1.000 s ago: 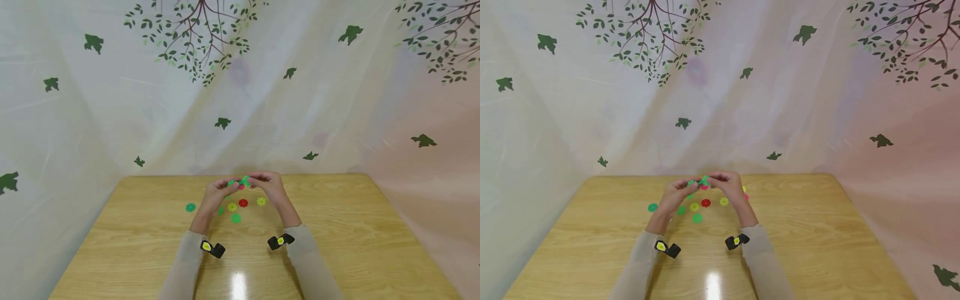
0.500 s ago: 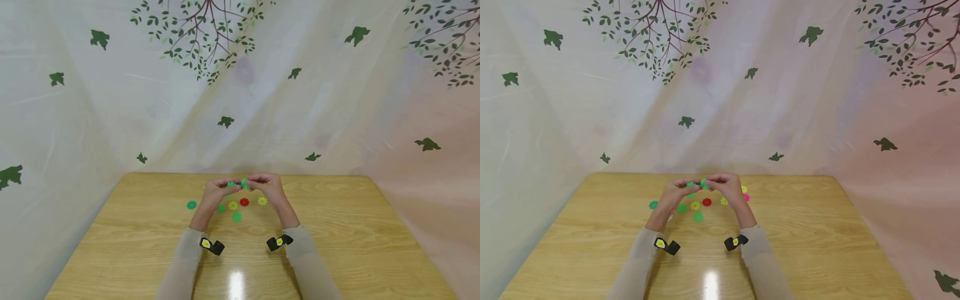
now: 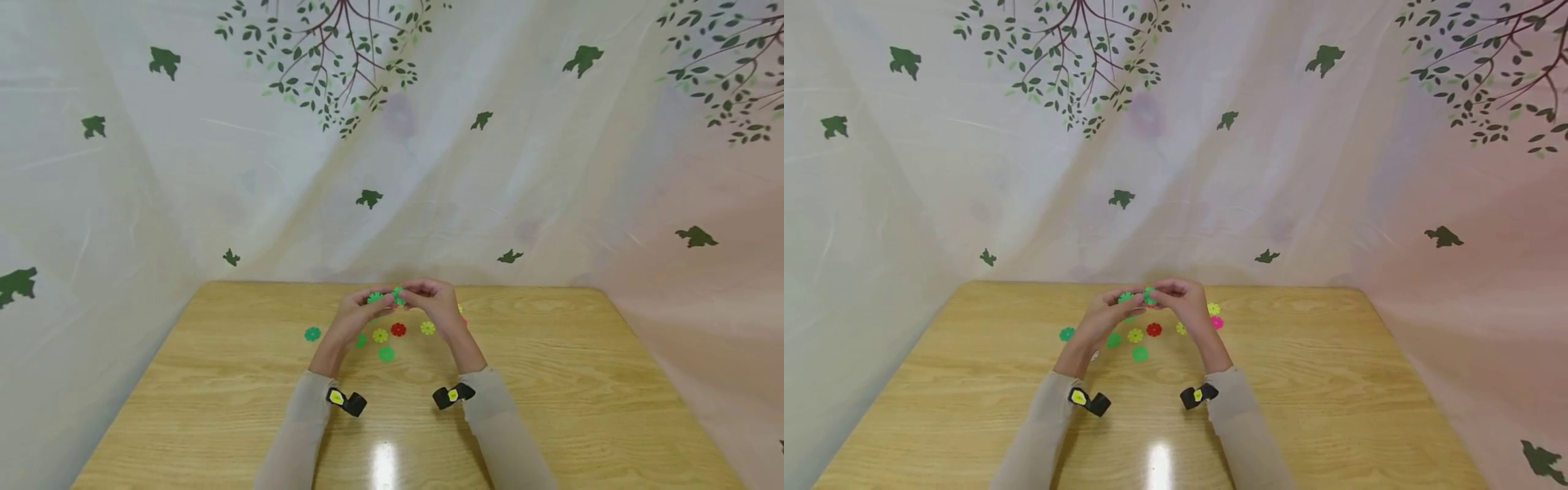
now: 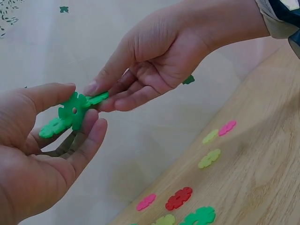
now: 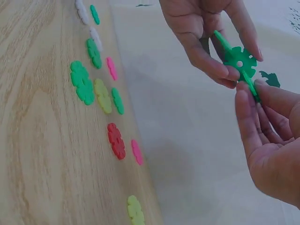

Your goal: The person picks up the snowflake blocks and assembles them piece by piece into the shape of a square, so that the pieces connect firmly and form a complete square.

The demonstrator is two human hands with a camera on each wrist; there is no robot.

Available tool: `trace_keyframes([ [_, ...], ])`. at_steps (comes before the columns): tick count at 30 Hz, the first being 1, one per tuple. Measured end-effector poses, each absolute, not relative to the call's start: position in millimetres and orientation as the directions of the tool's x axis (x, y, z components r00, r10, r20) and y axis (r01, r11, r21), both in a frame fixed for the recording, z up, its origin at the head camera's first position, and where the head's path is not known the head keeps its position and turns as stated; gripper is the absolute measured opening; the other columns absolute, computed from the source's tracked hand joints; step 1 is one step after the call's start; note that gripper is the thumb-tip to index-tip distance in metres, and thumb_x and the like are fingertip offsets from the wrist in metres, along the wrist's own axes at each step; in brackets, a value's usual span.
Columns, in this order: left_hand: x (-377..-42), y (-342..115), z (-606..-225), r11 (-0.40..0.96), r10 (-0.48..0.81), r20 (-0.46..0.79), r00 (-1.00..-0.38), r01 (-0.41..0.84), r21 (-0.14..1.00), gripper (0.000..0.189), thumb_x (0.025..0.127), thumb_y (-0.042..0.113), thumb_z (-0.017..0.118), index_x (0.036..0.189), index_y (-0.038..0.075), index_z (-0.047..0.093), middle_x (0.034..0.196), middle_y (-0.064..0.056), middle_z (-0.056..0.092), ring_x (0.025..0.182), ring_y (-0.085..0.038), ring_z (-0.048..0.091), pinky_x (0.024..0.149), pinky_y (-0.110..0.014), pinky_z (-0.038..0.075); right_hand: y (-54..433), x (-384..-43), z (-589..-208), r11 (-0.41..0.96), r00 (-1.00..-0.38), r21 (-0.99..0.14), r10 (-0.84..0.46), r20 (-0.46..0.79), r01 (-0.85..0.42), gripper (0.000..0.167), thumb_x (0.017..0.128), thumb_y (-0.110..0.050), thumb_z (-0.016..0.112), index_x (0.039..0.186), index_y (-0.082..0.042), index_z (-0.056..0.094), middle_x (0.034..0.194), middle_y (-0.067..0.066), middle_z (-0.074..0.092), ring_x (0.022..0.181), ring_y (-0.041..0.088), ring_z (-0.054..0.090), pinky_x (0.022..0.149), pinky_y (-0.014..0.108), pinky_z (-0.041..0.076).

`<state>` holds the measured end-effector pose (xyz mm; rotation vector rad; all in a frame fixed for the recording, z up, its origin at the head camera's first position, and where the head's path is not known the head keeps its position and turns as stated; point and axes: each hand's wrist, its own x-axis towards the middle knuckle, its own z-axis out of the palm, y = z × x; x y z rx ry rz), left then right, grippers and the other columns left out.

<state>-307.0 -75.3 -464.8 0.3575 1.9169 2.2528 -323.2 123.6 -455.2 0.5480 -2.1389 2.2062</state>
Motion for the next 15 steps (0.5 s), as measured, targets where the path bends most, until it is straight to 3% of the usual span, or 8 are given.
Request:
trace_keyframes([
  [3, -309.1, -78.2, -463.1, -0.185, 0.29, 0.089, -0.953, 0.036, 0.982, 0.037, 0.104, 0.017, 0.06, 0.132, -0.007, 0.059, 0.123, -0.009, 0.066, 0.113, -0.024, 0.069, 0.103, -0.034, 0.056, 122.1, -324.8, -450.0, 0.001, -0.941, -0.969, -0.237, 0.24, -0.247, 0.03, 0.096, -0.01, 0.072, 0.117, 0.011, 0.069, 0.103, 0.012, 0.076, 0.085, 0.024, 0.074, 0.079, 0.036, 0.064],
  [7, -309.8, -82.8, -461.6, -0.232, 0.285, 0.081, -0.955, 0.014, 0.973, 0.038, 0.107, 0.017, 0.054, 0.136, -0.007, 0.053, 0.118, -0.004, 0.064, 0.107, -0.016, 0.069, 0.102, -0.035, 0.056, 128.3, -326.7, -443.3, 0.128, -0.938, -0.959, -0.274, 0.211, -0.253, 0.033, 0.098, -0.016, 0.07, 0.123, 0.006, 0.069, 0.112, 0.021, 0.074, 0.091, 0.026, 0.073, 0.084, 0.045, 0.063],
  [11, -309.4, -85.6, -461.1, -0.277, 0.284, 0.082, -0.955, 0.0, 0.961, 0.038, 0.107, 0.016, 0.053, 0.139, -0.005, 0.05, 0.116, -0.002, 0.064, 0.102, -0.011, 0.069, 0.103, -0.037, 0.056, 142.9, -329.5, -439.2, 0.251, -0.927, -0.93, -0.329, 0.181, -0.27, 0.031, 0.099, -0.016, 0.069, 0.122, 0.005, 0.07, 0.11, 0.023, 0.074, 0.089, 0.025, 0.073, 0.085, 0.054, 0.061],
  [15, -310.0, -87.3, -460.0, -0.308, 0.26, 0.078, -0.963, -0.005, 0.951, 0.036, 0.106, 0.013, 0.054, 0.137, -0.005, 0.052, 0.114, -0.002, 0.063, 0.101, -0.014, 0.069, 0.102, -0.038, 0.057, 156.8, -334.4, -438.6, 0.351, -0.899, -0.885, -0.413, 0.146, -0.306, 0.025, 0.098, -0.012, 0.069, 0.115, 0.005, 0.072, 0.104, 0.027, 0.073, 0.087, 0.031, 0.072, 0.083, 0.053, 0.061],
])
